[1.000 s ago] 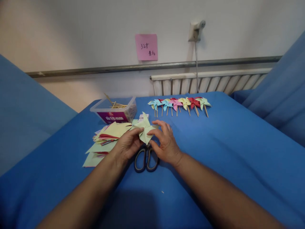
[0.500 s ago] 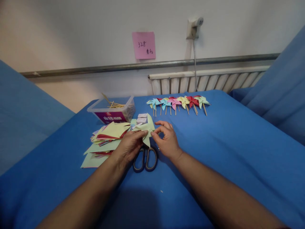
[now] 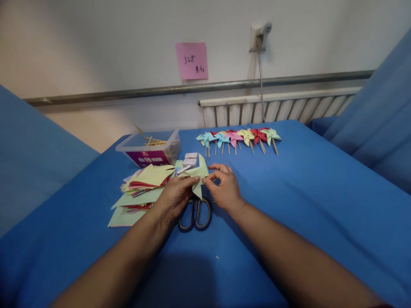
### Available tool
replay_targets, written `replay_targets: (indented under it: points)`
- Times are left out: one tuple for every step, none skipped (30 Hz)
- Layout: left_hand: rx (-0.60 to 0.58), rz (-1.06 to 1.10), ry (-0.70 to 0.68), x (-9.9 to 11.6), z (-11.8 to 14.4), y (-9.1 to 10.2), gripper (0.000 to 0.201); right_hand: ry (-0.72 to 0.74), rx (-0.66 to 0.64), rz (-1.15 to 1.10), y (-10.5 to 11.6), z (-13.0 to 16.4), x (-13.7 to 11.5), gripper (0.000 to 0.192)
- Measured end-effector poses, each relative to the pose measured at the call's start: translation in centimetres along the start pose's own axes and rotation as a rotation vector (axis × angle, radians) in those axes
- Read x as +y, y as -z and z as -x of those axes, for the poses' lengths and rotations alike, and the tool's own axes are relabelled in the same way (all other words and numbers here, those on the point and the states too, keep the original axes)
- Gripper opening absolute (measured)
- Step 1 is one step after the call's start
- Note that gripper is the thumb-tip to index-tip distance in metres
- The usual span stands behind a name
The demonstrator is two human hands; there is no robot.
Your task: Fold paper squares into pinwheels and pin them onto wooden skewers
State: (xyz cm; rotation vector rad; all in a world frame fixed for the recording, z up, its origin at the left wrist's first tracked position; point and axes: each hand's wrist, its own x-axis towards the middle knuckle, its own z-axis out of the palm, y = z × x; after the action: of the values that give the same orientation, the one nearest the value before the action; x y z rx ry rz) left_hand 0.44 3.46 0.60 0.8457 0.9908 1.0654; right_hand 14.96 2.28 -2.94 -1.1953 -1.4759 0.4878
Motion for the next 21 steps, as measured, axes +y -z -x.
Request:
replay_targets:
  points:
    - [0.004,0.0,-0.001,0.0,0.01,-0.02,0.027,0.0,0.0,-0.004,0.0,-0.01,0.01,0.016]
    - [0.011,-0.003,-0.001,0.0,0.01,-0.05,0.026,0.001,-0.001,-0.006,-0.01,-0.02,0.01,0.016]
    - [0.018,-0.008,0.001,-0.01,0.0,-0.07,0.024,0.002,0.0,-0.004,-0.01,-0.02,0.0,0.017]
    - [0.023,-0.014,0.002,-0.03,-0.01,-0.08,0.023,0.001,0.002,0.002,-0.02,-0.02,-0.02,0.017]
    - [0.025,-0.018,0.003,-0.05,-0.02,-0.09,0.023,-0.003,0.006,0.011,-0.02,-0.02,-0.04,0.017]
    - [0.026,-0.019,0.001,-0.08,-0.04,-0.11,0.023,-0.008,0.012,0.023,-0.03,-0.01,-0.07,0.018]
    - [0.027,-0.016,-0.002,-0.1,-0.04,-0.12,0.024,-0.014,0.018,0.036,-0.03,0.0,-0.1,0.018]
    - [0.027,-0.009,-0.005,-0.13,-0.05,-0.14,0.026,-0.021,0.024,0.047,-0.04,0.02,-0.13,0.018]
    - [0.027,-0.001,-0.008,-0.17,-0.05,-0.15,0.027,-0.027,0.027,0.056,-0.05,0.04,-0.15,0.018]
    - [0.029,0.005,-0.009,-0.2,-0.05,-0.17,0.028,-0.033,0.028,0.061,-0.07,0.07,-0.17,0.018]
    - [0.031,0.009,-0.01,-0.25,-0.06,-0.19,0.028,-0.039,0.027,0.066,-0.09,0.1,-0.17,0.018]
    - [0.033,0.011,-0.01,-0.3,-0.07,-0.21,0.027,-0.045,0.024,0.072,-0.11,0.13,-0.15,0.018]
    - [0.037,0.01,-0.009,-0.36,-0.08,-0.22,0.026,-0.052,0.021,0.08,-0.14,0.17,-0.13,0.018]
    - [0.04,0.006,-0.008,-0.43,-0.11,-0.22,0.026,-0.059,0.019,0.088,-0.18,0.22,-0.11,0.018]
    - [0.041,0.003,-0.008,-0.49,-0.14,-0.21,0.025,-0.065,0.017,0.097,-0.21,0.27,-0.1,0.018]
    - [0.04,0.0,-0.01,-0.54,-0.17,-0.2,0.025,-0.07,0.015,0.105,-0.24,0.31,-0.1,0.018]
    - [0.037,-0.005,-0.013,-0.57,-0.19,-0.18,0.025,-0.073,0.011,0.111,-0.26,0.36,-0.11,0.018]
    - [0.035,-0.012,-0.015,-0.58,-0.22,-0.16,0.025,-0.073,0.006,0.116,-0.27,0.4,-0.13,0.018]
    - [0.035,-0.019,-0.018,-0.57,-0.23,-0.15,0.024,-0.071,0.0,0.121,-0.26,0.43,-0.16,0.018]
    - [0.034,-0.025,-0.016,-0.54,-0.24,-0.13,0.024,-0.067,-0.006,0.123,-0.25,0.44,-0.18,0.018]
    - [0.034,-0.027,-0.012,-0.49,-0.24,-0.12,0.023,-0.062,-0.012,0.123,-0.22,0.44,-0.18,0.018]
